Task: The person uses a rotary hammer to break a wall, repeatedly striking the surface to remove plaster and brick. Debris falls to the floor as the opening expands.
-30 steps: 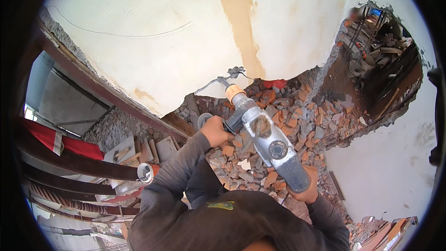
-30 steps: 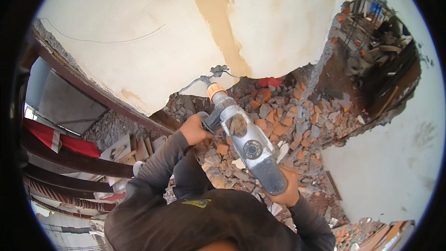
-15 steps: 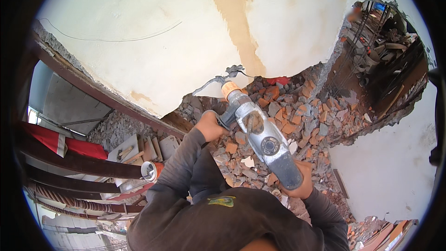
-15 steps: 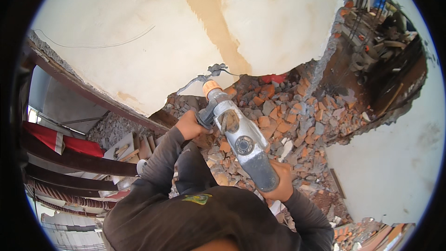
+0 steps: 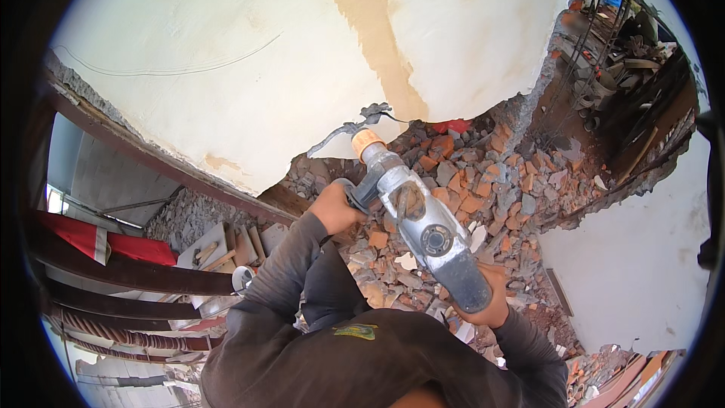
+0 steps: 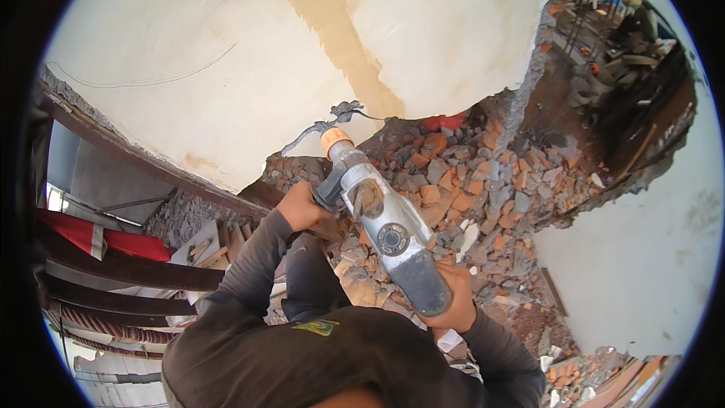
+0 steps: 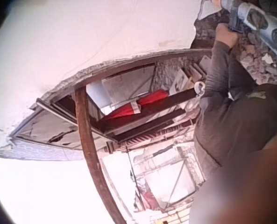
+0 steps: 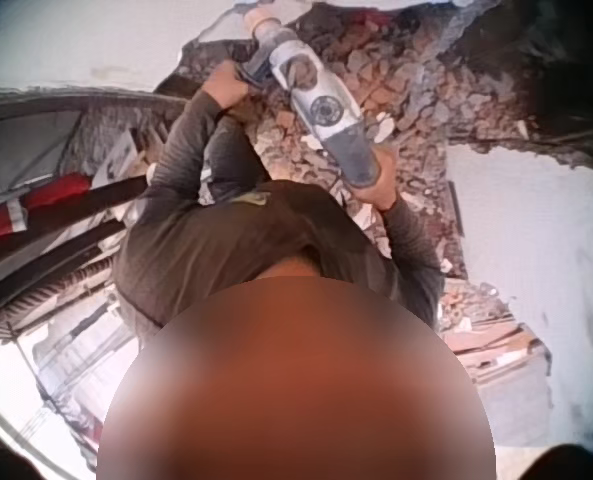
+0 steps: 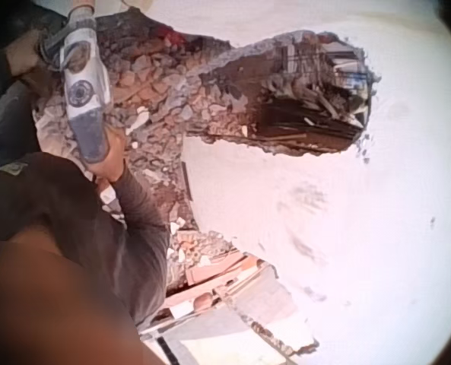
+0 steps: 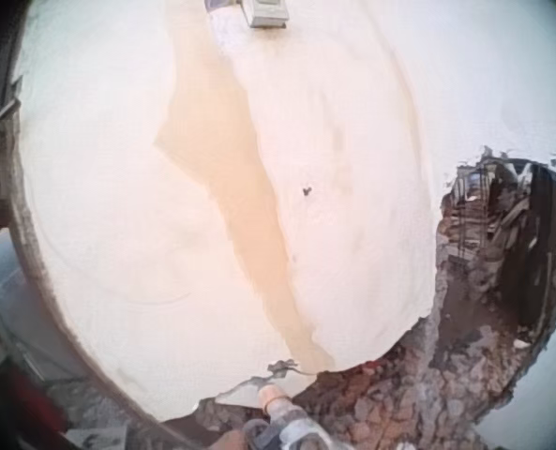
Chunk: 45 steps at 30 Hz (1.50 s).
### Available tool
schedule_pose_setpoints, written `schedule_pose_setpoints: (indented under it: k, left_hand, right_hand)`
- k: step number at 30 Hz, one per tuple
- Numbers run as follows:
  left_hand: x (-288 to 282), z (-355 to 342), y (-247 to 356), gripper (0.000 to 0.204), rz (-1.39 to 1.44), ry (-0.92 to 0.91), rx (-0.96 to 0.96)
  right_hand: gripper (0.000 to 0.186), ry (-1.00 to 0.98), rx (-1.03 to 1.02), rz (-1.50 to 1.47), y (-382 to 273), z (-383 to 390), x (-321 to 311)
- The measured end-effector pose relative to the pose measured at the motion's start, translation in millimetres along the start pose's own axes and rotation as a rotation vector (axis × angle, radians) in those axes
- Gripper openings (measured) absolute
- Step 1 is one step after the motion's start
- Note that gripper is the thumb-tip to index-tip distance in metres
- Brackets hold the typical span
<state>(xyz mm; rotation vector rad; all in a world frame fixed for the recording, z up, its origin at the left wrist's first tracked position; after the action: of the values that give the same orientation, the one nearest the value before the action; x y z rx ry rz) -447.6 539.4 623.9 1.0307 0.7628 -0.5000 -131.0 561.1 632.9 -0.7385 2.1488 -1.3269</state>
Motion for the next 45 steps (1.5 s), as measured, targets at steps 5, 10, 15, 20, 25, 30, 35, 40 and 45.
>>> schedule_pose_setpoints:
  k: [5, 10, 15, 20, 25, 30, 35, 40, 45]
  left_hand:
    - [-1.2, -5.2, -11.9, 0.038, -0.010, -0.100, -0.164]
    - [-7.9, -1.5, 1.6, 0.026, 0.096, -0.044, 0.004]
    - [-16.9, -0.7, 1.6, 0.023, 0.191, -0.026, -0.012]
    - [-17.7, -7.2, -8.9, 0.020, 0.105, -0.078, -0.011]
    - [0.7, -25.1, -43.3, 0.034, -0.015, -0.051, -0.149]
    - [40.8, -21.1, -48.4, 0.039, 0.022, 0.191, 0.102]
    - [48.7, -28.8, -80.5, 0.041, -0.236, 0.084, -0.056]
    - [47.7, -23.8, -63.9, 0.036, -0.023, 0.142, 0.084]
    - [68.3, -6.9, -60.0, 0.035, -0.010, 0.042, -0.076]
  right_hand:
    - [0.031, -0.017, 0.113, 0.021, 4.5, -5.8, 6.7]
    - [0.038, -0.016, 0.071, -0.009, -7.9, -9.2, 11.2]
    - [0.049, -0.056, 0.076, 0.001, -12.3, -14.0, 17.7]
    - [0.039, -0.020, 0.034, 0.011, -12.7, -20.3, 24.0]
    - [0.045, -0.056, 0.092, 0.058, 31.7, -7.5, 17.0]
    - [0.038, -0.082, 0.016, 0.039, 84.9, 30.6, 30.6]
    - [0.033, 0.029, -0.015, 0.024, 97.5, 45.8, 50.5]
    - [0.039, 0.037, 0.069, 0.014, 83.3, 44.0, 33.9]
    - [0.038, 0.086, 0.140, 0.018, 72.3, 48.8, 11.9]
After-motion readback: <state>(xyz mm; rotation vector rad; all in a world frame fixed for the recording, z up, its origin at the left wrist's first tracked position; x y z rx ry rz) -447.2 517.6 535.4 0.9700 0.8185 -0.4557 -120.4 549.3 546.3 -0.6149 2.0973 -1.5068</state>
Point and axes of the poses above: each hand's wrist, its own z-axis away from the middle knuckle, its own x-axis out of the palm, y = z × x, the point moved 8 cm from there along -z, towards the middle knuckle, and after that the axes turned 5 degrees about -z, right-handed, at the moved point
